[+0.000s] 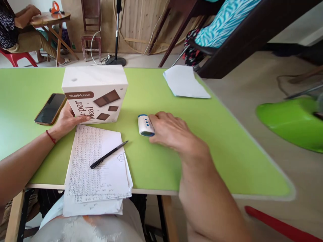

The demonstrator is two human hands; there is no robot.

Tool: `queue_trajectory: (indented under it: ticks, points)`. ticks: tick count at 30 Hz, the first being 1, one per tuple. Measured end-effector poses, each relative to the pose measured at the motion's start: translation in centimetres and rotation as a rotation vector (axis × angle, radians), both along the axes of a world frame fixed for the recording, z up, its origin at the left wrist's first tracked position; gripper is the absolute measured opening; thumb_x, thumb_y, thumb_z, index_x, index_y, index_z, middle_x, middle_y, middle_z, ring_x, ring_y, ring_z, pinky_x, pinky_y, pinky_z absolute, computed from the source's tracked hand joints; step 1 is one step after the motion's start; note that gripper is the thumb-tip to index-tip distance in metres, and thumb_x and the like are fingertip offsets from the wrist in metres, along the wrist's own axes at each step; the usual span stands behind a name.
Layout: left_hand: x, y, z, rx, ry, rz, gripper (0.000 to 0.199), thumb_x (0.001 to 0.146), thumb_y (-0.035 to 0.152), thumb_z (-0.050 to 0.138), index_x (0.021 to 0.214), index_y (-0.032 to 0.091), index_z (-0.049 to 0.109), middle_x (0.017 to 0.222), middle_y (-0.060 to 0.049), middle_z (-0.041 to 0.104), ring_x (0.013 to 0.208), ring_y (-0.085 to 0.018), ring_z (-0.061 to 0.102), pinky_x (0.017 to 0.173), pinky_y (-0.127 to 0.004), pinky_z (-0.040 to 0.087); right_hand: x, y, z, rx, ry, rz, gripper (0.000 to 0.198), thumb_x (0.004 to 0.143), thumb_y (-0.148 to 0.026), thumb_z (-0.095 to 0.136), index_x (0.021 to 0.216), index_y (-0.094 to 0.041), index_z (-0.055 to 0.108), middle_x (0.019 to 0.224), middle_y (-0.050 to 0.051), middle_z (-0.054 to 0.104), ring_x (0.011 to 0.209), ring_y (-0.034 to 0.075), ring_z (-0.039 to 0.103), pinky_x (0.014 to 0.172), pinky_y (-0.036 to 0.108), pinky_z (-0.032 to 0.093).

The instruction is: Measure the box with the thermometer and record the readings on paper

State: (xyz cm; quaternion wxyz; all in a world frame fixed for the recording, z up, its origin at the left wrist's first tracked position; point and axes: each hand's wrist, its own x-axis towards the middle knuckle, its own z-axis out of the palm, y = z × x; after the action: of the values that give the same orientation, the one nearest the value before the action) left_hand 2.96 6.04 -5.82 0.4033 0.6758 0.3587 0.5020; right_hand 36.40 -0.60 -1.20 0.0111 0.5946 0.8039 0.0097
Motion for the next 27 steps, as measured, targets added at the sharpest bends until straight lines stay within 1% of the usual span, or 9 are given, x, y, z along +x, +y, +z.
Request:
queue_trajectory:
  ticks: [5, 9, 13, 15, 16, 18, 20, 22, 27]
  points:
    - [0.3, -0.8, 1.2, -0.052, -0.066, 0.091, 0.074, 0.055, 0.038, 0.097, 0.115, 0.021, 0.057, 0.121, -0.01, 0.068, 0.11, -0.031, 0.067, 0.093, -0.047, 0.058, -0.2, 0.2, 0.3, -0.165, 0.009, -0.123, 0.014, 0.07, -0.014, 0.065, 0.077, -0.021, 0.055, 0.082, 0.011, 0.063, 0.066, 0.023, 0.058, 0.055, 0.034, 0.039]
    - [0.6, -2.2, 2.4, -0.034, -0.187, 0.092, 0.063, 0.065, 0.042, 0.092, 0.112, 0.02, 0.058, 0.115, -0.009, 0.071, 0.106, -0.03, 0.069, 0.091, -0.046, 0.058, 0.7, 0.1, 0.1, -0.015, 0.203, -0.119, 0.016, 0.069, -0.014, 0.067, 0.08, -0.021, 0.058, 0.085, 0.01, 0.06, 0.072, 0.025, 0.06, 0.064, 0.037, 0.046]
    - [0.9, -3.3, 2.6, -0.109, -0.259, -0.062, 0.052, 0.075, 0.049, 0.084, 0.112, 0.02, 0.061, 0.117, -0.01, 0.071, 0.104, -0.029, 0.07, 0.089, -0.045, 0.059, -0.4, 0.1, 0.0, 0.348, 0.785, -0.124, 0.028, 0.064, -0.02, 0.077, 0.085, -0.026, 0.06, 0.089, 0.007, 0.062, 0.08, 0.025, 0.06, 0.072, 0.04, 0.05]
    - [0.9, -3.5, 2.2, -0.158, -0.208, -0.058, 0.051, 0.075, 0.052, 0.083, 0.109, 0.019, 0.063, 0.113, -0.01, 0.072, 0.1, -0.029, 0.07, 0.084, -0.044, 0.059, -2.5, -0.8, 0.2, 0.383, 1.221, -0.106, 0.03, 0.063, -0.028, 0.079, 0.086, -0.027, 0.06, 0.083, 0.003, 0.063, 0.07, 0.02, 0.059, 0.064, 0.037, 0.051]
    - [0.9, -3.5, 2.0, -0.179, -0.174, -0.032, 0.053, 0.073, 0.052, 0.084, 0.108, 0.018, 0.063, 0.111, -0.01, 0.072, 0.099, -0.029, 0.07, 0.083, -0.044, 0.059, -3.8, -1.4, 0.2, 0.248, 1.425, -0.058, 0.027, 0.066, -0.031, 0.076, 0.088, -0.026, 0.061, 0.081, 0.002, 0.064, 0.066, 0.019, 0.06, 0.061, 0.036, 0.052]
    - [0.8, -3.5, 1.7, -0.213, -0.114, 0.035, 0.058, 0.07, 0.053, 0.086, 0.11, 0.018, 0.062, 0.11, -0.011, 0.072, 0.098, -0.028, 0.069, 0.083, -0.045, 0.057, -6.5, -3.1, 0.1, -0.183, 1.699, 0.015, 0.029, 0.069, -0.041, 0.069, 0.093, -0.025, 0.063, 0.073, 0.0, 0.065, 0.056, 0.017, 0.058, 0.049, 0.033, 0.048]
    - [0.7, -3.5, 1.7, -0.228, -0.073, 0.066, 0.062, 0.068, 0.053, 0.088, 0.111, 0.018, 0.059, 0.108, -0.011, 0.071, 0.097, -0.028, 0.068, 0.082, -0.045, 0.056, -8.7, -4.8, -0.5, -0.494, 1.733, -0.008, 0.03, 0.069, -0.041, 0.067, 0.092, -0.023, 0.063, 0.067, 0.0, 0.063, 0.054, 0.016, 0.057, 0.048, 0.033, 0.048]
    - [0.8, -3.7, 1.9, -0.226, -0.038, 0.05, 0.063, 0.068, 0.053, 0.087, 0.111, 0.018, 0.058, 0.106, -0.011, 0.071, 0.094, -0.027, 0.067, 0.081, -0.045, 0.056, -10.0, -6.0, -1.5, -0.585, 1.68, -0.053, 0.026, 0.067, -0.036, 0.071, 0.086, -0.022, 0.061, 0.067, -0.001, 0.061, 0.057, 0.016, 0.056, 0.053, 0.033, 0.049]
    - [0.8, -4.0, 2.5, -0.203, -0.018, 0.012, 0.06, 0.071, 0.053, 0.085, 0.11, 0.017, 0.059, 0.108, -0.011, 0.07, 0.099, -0.028, 0.067, 0.086, -0.047, 0.055, -10.8, -6.3, -3.4, -0.536, 1.577, -0.124, 0.028, 0.068, -0.04, 0.075, 0.079, -0.023, 0.056, 0.07, -0.002, 0.06, 0.062, 0.015, 0.054, 0.059, 0.034, 0.047]
